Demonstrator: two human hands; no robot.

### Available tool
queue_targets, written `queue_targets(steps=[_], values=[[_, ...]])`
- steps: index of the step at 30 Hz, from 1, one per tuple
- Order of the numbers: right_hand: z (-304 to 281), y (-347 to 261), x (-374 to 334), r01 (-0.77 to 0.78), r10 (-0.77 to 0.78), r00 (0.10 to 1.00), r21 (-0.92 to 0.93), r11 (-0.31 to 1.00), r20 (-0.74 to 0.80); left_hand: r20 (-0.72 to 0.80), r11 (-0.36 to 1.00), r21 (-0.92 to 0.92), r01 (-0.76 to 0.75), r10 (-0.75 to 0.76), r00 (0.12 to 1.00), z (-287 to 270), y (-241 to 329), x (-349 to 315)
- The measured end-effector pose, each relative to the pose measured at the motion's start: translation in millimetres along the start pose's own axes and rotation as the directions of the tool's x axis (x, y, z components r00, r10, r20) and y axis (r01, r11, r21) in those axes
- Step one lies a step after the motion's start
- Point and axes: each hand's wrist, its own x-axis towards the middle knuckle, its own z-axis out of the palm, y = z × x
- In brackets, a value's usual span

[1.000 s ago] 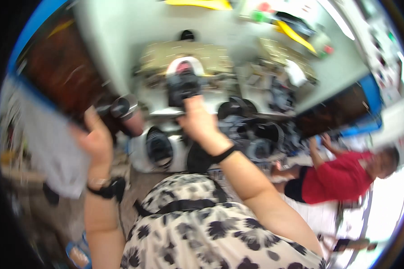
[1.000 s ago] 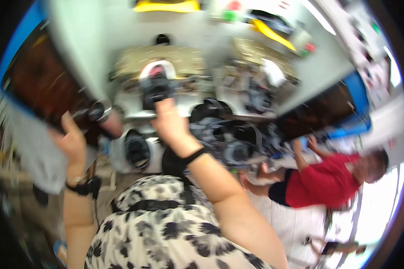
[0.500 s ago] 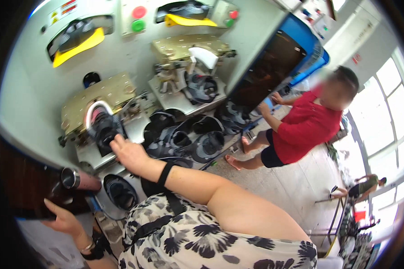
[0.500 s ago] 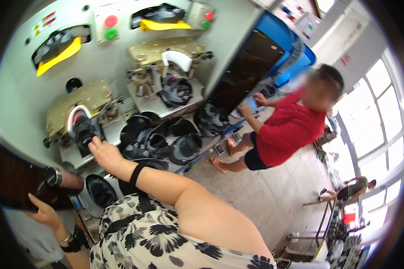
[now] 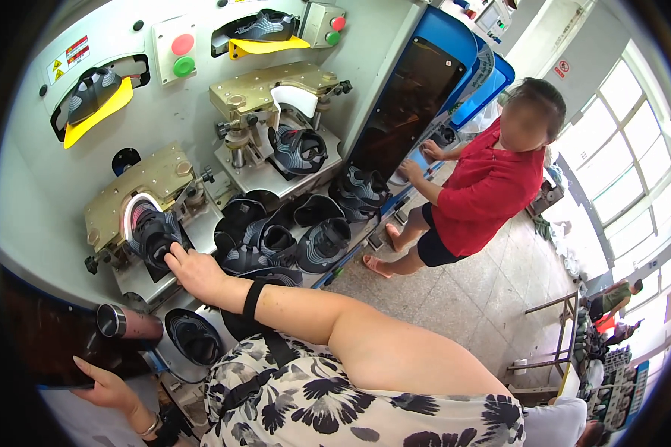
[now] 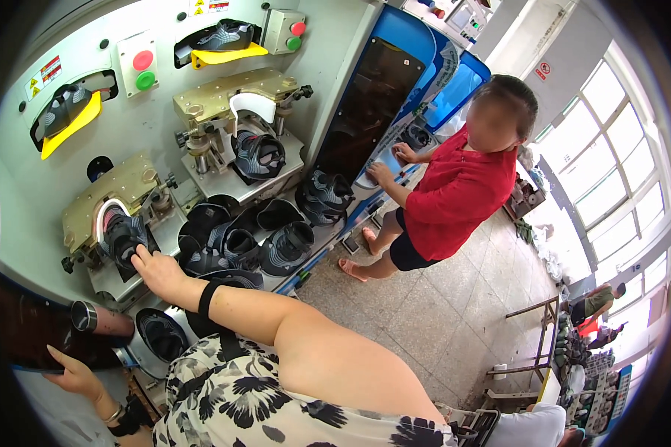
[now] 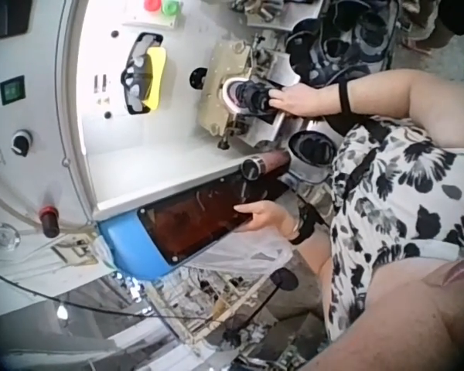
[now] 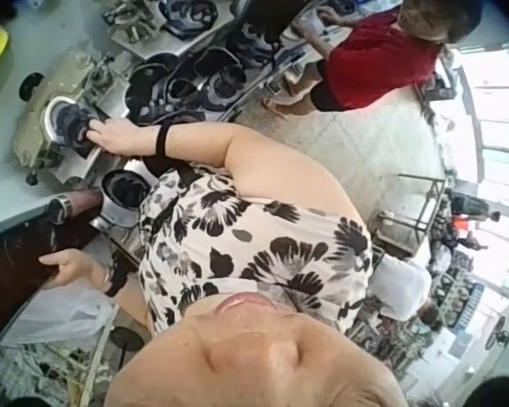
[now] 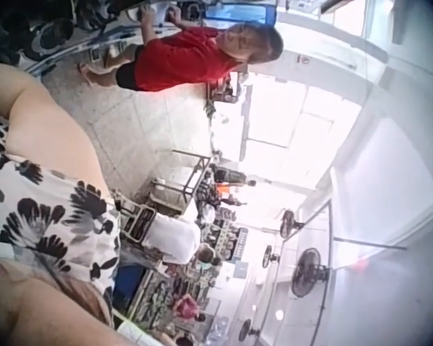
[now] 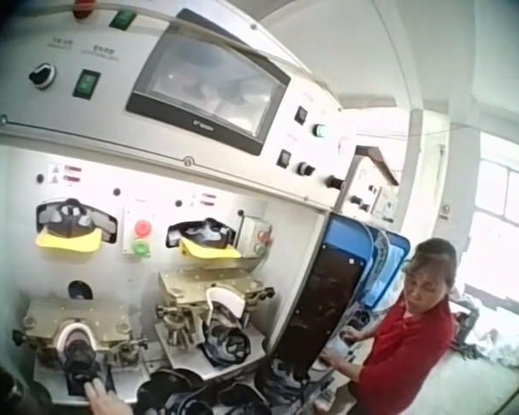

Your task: The recorder is placing shoe uppers onto a toe-lasting machine and activating the cycle to shape the front of the shoes.

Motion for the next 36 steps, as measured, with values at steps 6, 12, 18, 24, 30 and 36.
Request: queue_targets(steps=[6, 12, 18, 24, 30, 36], values=[[-1, -1, -1, -0.010, 0.010, 1.000, 0.009, 1.000, 0.009, 0.029, 0.997, 0.055, -0.045, 0.043, 0.999, -1, 9, 2], [-5, -2, -1, 0.017, -0.016, 0.999, 0.019, 1.000, -0.043, 0.021, 0.999, 0.039, 0.010, -0.011, 1.000, -2, 9, -1], [-5, -2, -1, 0.012, -0.011, 0.998, 0.028, 1.000, -0.061, 0.037, 0.997, 0.065, 0.049, -0.052, 0.998, -2, 13, -1], [-7, -2, -1, 0.014, -0.011, 0.998, 0.040, 0.999, -0.057, 0.042, 0.998, 0.054, 0.037, -0.039, 0.998, -2, 13, 1], [-7, -1, 0, 0.022, -0.020, 0.998, 0.048, 0.999, -0.055, 0.029, 0.999, 0.044, 0.004, -0.005, 1.000, -2, 9, 1], [-4, 2, 0, 0.001, -0.004, 0.999, 0.065, 0.998, 0.033, 0.019, 0.999, 0.018, 0.031, -0.031, 0.999, -1, 11, 0]])
